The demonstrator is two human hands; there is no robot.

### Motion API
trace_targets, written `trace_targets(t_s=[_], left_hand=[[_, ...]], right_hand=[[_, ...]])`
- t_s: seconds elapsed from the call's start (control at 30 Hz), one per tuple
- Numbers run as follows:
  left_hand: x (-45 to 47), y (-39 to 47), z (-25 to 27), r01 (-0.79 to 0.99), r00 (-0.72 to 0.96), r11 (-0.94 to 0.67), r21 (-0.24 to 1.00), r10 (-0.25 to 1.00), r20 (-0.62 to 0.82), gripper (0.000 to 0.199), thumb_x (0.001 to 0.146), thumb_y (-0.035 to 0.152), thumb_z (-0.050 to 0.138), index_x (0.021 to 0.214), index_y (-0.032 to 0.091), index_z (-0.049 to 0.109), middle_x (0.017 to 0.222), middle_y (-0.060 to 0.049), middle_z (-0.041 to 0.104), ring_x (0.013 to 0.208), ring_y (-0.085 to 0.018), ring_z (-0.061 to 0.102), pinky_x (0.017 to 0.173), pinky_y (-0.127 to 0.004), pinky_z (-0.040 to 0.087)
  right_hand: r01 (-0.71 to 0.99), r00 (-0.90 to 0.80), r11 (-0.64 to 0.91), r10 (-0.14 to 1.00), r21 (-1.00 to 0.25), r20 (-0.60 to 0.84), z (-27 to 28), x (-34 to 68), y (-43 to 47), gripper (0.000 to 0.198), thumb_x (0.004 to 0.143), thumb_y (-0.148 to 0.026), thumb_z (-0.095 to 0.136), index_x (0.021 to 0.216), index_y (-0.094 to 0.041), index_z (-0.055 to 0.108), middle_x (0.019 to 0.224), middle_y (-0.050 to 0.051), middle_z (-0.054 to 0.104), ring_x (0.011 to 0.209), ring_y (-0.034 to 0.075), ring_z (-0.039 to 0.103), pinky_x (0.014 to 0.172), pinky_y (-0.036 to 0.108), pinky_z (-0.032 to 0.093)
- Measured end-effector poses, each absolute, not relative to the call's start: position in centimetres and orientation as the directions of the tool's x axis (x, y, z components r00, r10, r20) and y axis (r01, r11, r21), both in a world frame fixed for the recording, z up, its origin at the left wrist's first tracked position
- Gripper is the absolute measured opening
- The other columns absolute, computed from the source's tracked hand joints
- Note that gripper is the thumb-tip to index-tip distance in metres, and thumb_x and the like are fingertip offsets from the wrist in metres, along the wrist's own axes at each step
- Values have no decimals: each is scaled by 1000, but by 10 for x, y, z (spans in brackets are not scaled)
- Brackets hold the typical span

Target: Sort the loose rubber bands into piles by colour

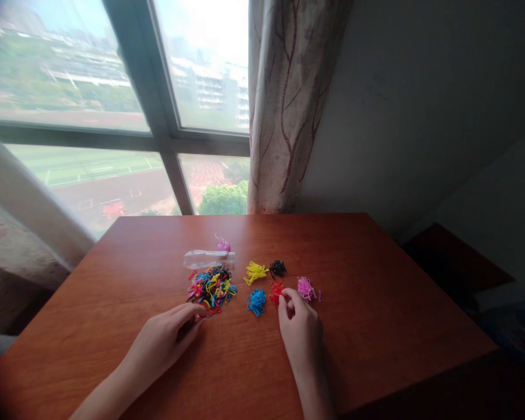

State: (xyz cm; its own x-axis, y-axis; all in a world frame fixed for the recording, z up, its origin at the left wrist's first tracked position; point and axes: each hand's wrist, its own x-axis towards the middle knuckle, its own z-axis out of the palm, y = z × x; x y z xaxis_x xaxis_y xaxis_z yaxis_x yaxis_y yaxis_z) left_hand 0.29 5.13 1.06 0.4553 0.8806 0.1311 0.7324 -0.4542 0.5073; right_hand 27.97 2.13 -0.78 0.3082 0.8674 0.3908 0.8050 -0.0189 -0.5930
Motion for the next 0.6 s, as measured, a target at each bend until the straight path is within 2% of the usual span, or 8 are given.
trace_targets(t_s=[0.2,0.3,0.47,0.6], left_hand=[[15,54,17,717,447,-461,522,880,162,18,91,24,46,94,24,65,80,1,71,63,-12,64,58,-19,45],[25,60,22,739,456,-481,472,873,175,19,93,26,46,93,23,64,82,0,72,65,-13,65,58,-20,46],[55,84,39,757,523,-545,361,836,164,22,94,23,43,93,21,64,88,-4,74,73,-16,69,63,-23,48],[89,111,50,704,622,-626,337,771,133,20,93,25,47,96,22,67,90,-4,74,75,-17,69,64,-24,48]], right_hand=[[722,180,146,904,-677,388,-4,234,14,25,96,-31,46,91,-20,68,71,3,68,60,15,63,60,22,45],[705,76,225,919,-673,386,-6,211,6,21,95,-23,47,92,-21,67,76,2,69,65,15,64,62,22,45],[661,-62,328,920,-675,387,-10,192,-4,21,88,-15,47,85,-22,66,71,2,67,65,16,63,63,22,43],[631,-79,320,933,-707,351,-10,191,-5,21,86,-14,47,84,-22,67,73,2,68,67,16,63,64,23,42]])
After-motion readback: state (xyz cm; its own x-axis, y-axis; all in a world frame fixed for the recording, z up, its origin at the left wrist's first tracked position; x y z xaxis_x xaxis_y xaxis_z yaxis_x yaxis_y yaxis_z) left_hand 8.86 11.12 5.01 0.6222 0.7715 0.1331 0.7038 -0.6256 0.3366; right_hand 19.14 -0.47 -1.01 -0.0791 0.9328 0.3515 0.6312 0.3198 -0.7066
